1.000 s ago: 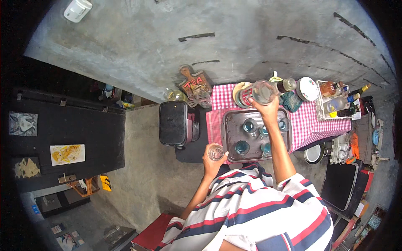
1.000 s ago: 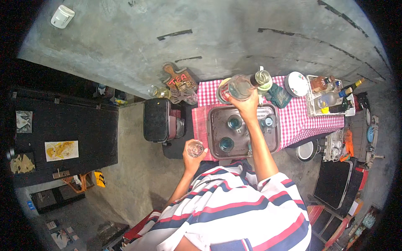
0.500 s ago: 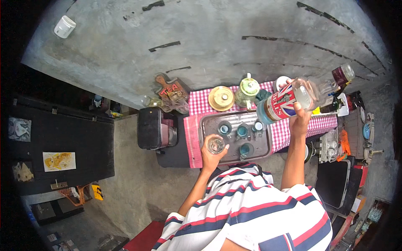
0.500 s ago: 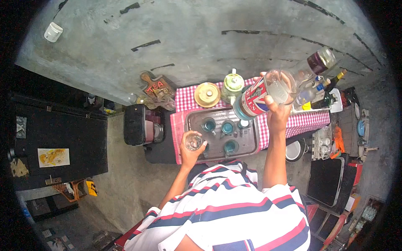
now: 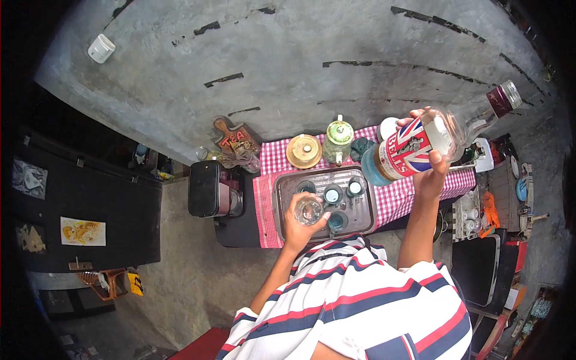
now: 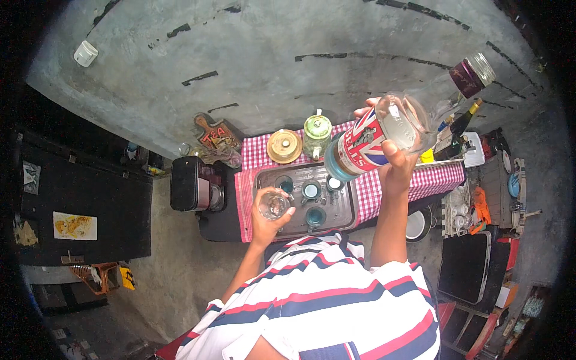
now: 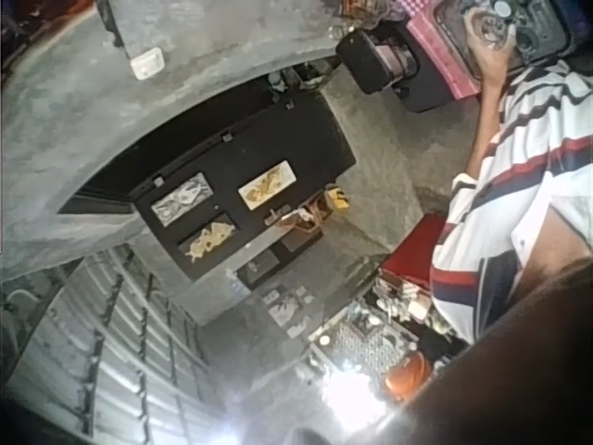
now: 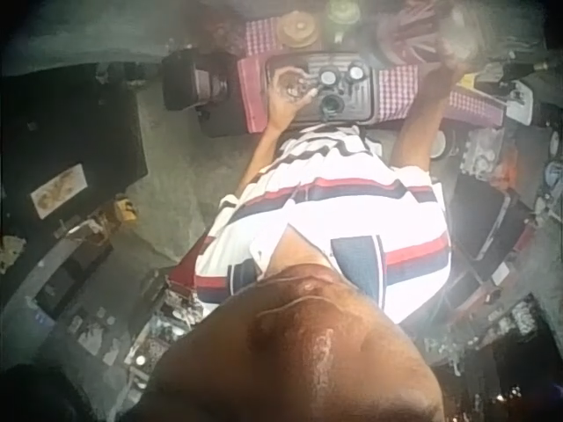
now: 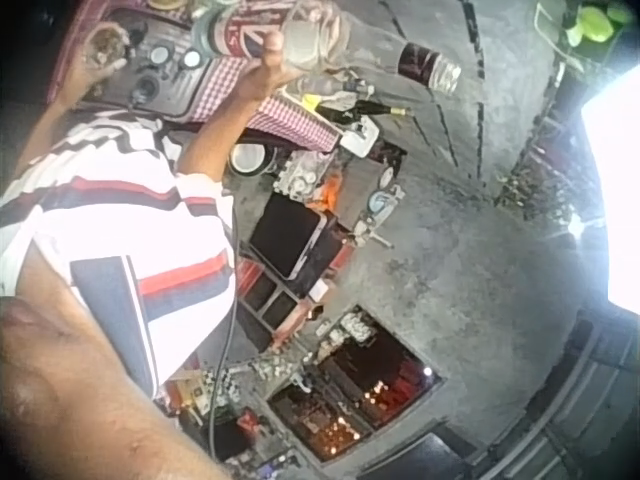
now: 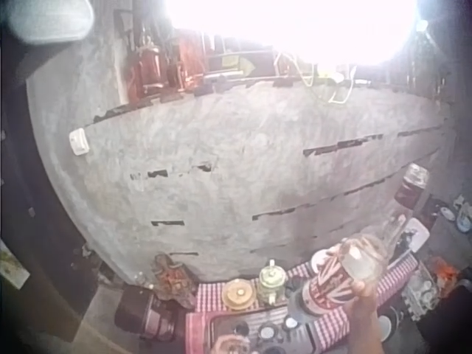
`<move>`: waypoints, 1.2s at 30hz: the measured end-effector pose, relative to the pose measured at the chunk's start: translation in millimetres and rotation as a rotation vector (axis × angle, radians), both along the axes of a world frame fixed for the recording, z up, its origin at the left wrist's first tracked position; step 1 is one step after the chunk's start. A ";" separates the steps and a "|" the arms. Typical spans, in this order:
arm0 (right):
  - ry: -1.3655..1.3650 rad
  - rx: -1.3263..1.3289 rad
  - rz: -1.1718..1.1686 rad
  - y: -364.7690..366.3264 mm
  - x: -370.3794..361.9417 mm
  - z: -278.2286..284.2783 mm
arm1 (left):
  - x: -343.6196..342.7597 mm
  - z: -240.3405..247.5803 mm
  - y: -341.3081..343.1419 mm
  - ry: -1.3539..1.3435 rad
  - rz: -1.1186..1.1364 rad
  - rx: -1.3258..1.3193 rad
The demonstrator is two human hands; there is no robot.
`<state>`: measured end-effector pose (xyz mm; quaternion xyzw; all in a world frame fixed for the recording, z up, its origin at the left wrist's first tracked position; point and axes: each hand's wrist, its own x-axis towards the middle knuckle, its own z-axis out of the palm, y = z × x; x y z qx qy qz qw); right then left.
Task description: Pouring liquid from a bottle into several glasses on a tray.
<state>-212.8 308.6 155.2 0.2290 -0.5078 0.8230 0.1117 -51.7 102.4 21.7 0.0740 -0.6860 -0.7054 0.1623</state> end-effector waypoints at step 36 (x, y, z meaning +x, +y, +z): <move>0.867 0.837 -0.438 28.1 -7.1 112.3 | -14.5 213.3 -1.3 0.302 -0.127 -0.261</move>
